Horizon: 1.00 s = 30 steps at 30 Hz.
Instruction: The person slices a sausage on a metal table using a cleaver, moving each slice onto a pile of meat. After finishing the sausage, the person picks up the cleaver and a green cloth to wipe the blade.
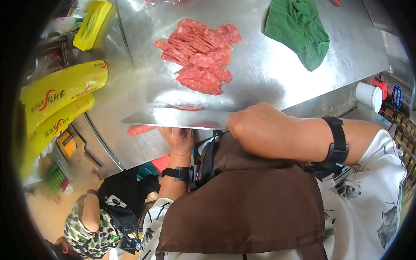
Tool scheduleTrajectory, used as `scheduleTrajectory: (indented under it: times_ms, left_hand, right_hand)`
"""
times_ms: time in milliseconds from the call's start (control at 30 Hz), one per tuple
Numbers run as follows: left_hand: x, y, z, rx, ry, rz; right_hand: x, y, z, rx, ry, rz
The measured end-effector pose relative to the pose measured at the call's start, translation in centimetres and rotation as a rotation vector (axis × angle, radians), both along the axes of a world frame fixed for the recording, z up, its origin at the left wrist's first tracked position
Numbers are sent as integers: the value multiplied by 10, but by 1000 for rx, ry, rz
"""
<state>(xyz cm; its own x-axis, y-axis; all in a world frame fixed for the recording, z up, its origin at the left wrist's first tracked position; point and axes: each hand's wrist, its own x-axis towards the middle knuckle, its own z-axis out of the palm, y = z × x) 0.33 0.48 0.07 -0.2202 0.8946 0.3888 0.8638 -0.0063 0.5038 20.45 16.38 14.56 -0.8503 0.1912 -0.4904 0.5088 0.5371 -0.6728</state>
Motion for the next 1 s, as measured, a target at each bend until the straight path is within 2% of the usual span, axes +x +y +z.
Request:
scheduleTrajectory:
  times_ms: [167, 267, 467, 667, 867, 1000]
  left_hand:
    - [-1, 2, -3, 24, -8, -9]
    - [1, 1, 0, -17, -10, 19]
    - [0, 5, 4, -39, 21, -6]
    - [-1, 3, 1, -10, 46, 5]
    - [0, 7, 5, -6, 37, -4]
    - [1, 7, 2, 11, 40, 1]
  right_hand:
    - [2, 2, 9, 15, -21, -10]
    - [6, 2, 11, 29, -136, 2]
    - [-10, -1, -19, 50, 71, -6]
    - [3, -1, -6, 38, -60, -14]
    - [-27, -1, -38, 71, 135, 7]
    - [-26, -3, -36, 91, 85, -26]
